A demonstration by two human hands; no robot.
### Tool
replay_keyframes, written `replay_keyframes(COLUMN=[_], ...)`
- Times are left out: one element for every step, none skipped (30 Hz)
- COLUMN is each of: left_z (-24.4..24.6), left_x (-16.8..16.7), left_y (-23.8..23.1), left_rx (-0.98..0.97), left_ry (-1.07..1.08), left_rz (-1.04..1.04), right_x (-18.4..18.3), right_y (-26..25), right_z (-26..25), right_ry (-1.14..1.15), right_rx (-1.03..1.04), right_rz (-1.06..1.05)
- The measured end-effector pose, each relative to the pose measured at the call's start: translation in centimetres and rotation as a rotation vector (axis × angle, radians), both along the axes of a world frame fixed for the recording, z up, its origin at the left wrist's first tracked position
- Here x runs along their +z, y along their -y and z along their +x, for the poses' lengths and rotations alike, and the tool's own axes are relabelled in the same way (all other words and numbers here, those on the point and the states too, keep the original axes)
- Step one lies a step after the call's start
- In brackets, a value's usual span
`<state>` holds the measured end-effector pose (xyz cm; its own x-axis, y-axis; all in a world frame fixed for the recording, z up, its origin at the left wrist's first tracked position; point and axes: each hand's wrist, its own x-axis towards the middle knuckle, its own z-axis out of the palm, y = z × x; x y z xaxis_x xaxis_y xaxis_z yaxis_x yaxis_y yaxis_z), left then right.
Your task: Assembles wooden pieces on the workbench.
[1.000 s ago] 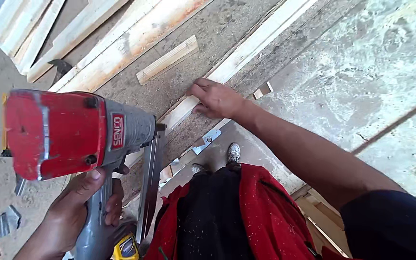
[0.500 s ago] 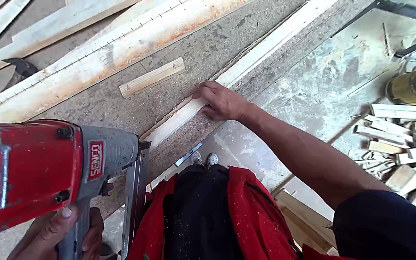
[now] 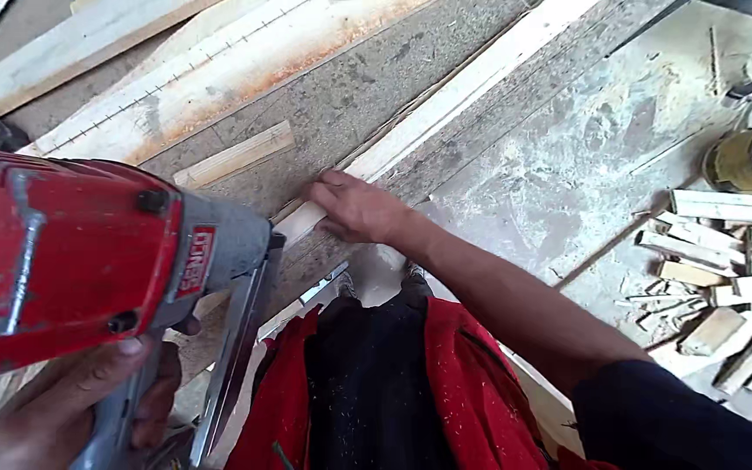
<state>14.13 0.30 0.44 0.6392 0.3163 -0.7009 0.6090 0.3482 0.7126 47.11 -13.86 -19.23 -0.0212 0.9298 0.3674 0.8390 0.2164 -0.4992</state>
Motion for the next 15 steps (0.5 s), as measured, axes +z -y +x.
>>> replay_keyframes(left_z=[0.6, 1.0, 1.2, 1.3, 1.3, 1.3, 1.5, 2.0, 2.5, 3.1, 3.6, 3.9, 4.2, 4.6, 4.9], left_x=[0.3, 0.6, 0.8, 0.9, 0.8, 0.8, 0.8, 0.9, 0.9, 1.1, 1.2, 1.2, 1.1, 1.1, 1.1], left_y=[0.7, 1.5, 2.2, 2.9, 3.6, 4.3, 5.0, 5.9, 6.8, 7.7, 8.6, 9.4, 10.0, 10.5, 11.0], left_rx=[0.041, 0.077, 0.1, 0.117, 0.14, 0.172, 0.207, 0.24, 0.271, 0.299, 0.32, 0.332, 0.334, 0.33, 0.334], left_ry=[-0.009, -0.01, 0.0, 0.019, 0.035, 0.043, 0.042, 0.036, 0.029, 0.018, 0.014, 0.023, 0.032, 0.033, 0.033], left_rz=[-0.009, -0.01, -0.004, 0.001, -0.005, -0.012, -0.008, 0.009, 0.029, 0.057, 0.085, 0.107, 0.127, 0.137, 0.146], right_x=[0.4, 1.0, 1.6, 2.1, 2.3, 2.1, 1.6, 1.2, 0.8, 0.5, 0.1, -0.2, -0.4, -0.6, -0.7], right_y=[0.6, 1.5, 2.8, 4.3, 5.7, 6.9, 7.6, 7.9, 7.8, 7.5, 7.2, 7.0, 6.8, 6.7, 6.7], right_z=[0.8, 2.3, 4.5, 7.3, 10.4, 13.2, 15.4, 16.9, 17.8, 18.3, 18.7, 18.9, 19.1, 19.3, 19.4], right_ry=[0.003, -0.005, -0.016, -0.016, -0.002, 0.021, 0.041, 0.07, 0.096, 0.123, 0.142, 0.16, 0.179, 0.195, 0.213], right_rx=[-0.004, -0.035, -0.088, -0.146, -0.186, -0.193, -0.165, -0.119, -0.067, -0.017, 0.02, 0.049, 0.073, 0.097, 0.118], right_rz=[-0.02, -0.039, -0.062, -0.083, -0.097, -0.097, -0.08, -0.055, -0.029, -0.006, 0.015, 0.03, 0.046, 0.06, 0.072])
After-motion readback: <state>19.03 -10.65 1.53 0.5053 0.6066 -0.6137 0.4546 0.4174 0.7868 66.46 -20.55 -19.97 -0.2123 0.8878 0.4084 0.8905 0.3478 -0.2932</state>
